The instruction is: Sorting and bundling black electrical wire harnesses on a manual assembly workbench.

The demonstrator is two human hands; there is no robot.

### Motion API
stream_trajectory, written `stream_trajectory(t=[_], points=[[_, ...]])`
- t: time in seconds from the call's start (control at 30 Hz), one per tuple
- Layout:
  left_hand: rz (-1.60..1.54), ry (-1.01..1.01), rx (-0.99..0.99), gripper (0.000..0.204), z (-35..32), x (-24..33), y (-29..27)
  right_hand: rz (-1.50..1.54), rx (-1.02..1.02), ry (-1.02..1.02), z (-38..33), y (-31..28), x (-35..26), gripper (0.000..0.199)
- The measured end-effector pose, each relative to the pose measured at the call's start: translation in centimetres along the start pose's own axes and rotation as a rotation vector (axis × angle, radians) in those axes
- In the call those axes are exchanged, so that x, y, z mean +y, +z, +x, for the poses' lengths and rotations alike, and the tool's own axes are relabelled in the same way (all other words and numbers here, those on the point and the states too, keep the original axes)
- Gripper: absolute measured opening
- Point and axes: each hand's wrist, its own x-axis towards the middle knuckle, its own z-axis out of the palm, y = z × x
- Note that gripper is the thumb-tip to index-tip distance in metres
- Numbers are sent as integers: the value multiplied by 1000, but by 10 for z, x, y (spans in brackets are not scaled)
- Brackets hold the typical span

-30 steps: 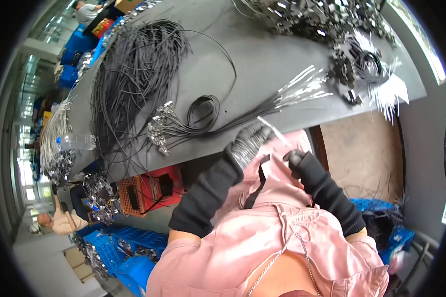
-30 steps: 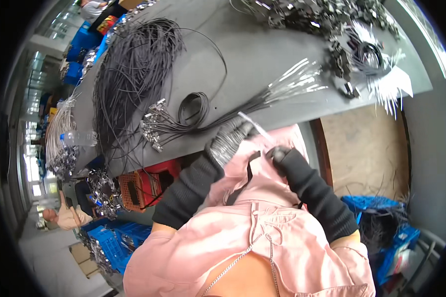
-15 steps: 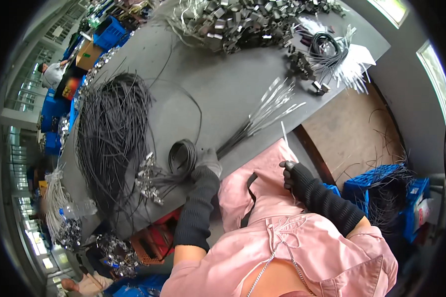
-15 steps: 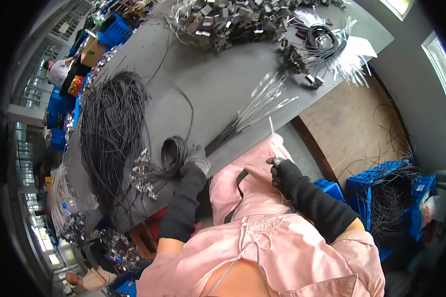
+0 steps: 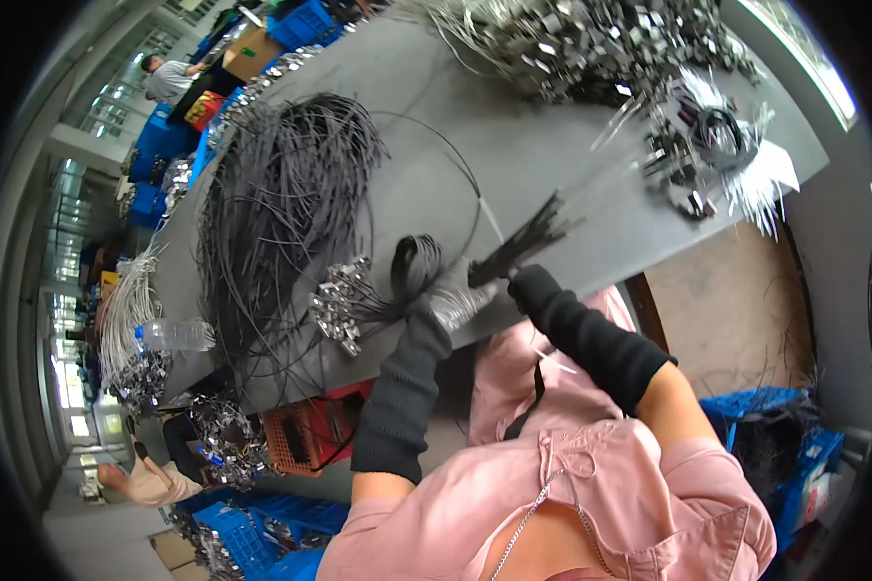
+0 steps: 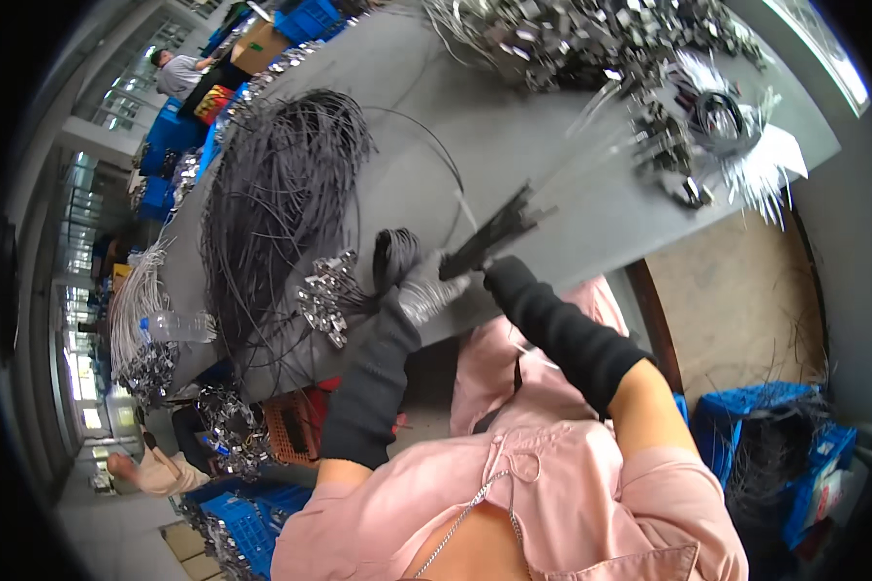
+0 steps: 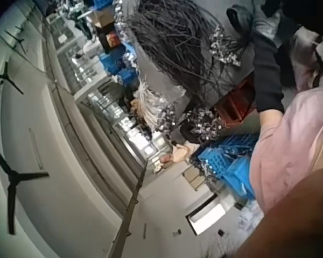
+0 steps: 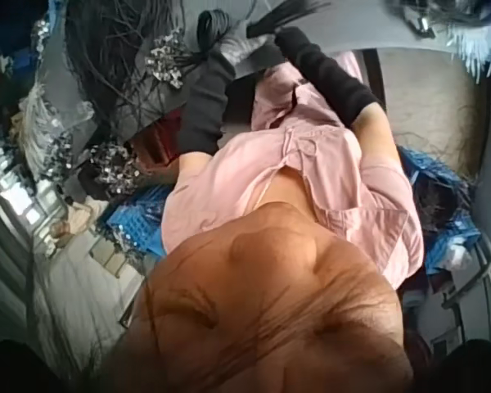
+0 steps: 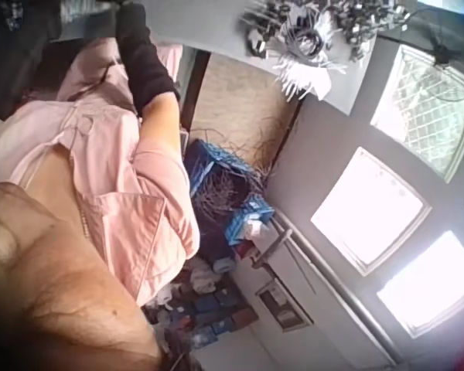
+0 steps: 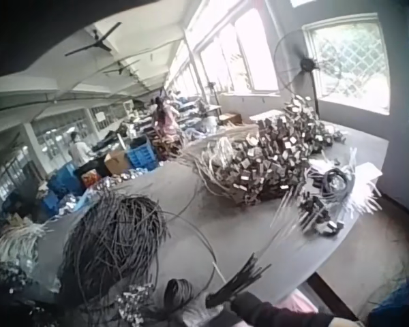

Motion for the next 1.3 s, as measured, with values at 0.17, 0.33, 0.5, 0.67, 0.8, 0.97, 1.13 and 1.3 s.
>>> stream_trajectory(t=[0.17,0.33,0.5,0.67,0.8,0.97,1.13,1.3], points=[[-155,-108,76,33,5,-12,1,-566,195,-624,19,14,-7,15],[-332,-266,-93,34,-4,13,-4,-472,14,-612,2,8,-12,19],[-255,-181,-98,34,-9,19,-4,-581,81,-658,-4,9,-15,21],[-145,-5,26,34,-2,-5,9,-793,67,-550,-18,9,-20,15],[348,60,26,31,4,-19,15,-448,237,-466,-37,12,-24,20],[643,-34,-197,38,8,-30,20,-626,1,-405,-69,11,-38,18],[109,225,9,24,3,-56,45,-918,-20,-706,-67,-17,-93,15],[185,111,215,25,-15,-44,48,-1090,-114,-607,-5,-54,-137,11]])
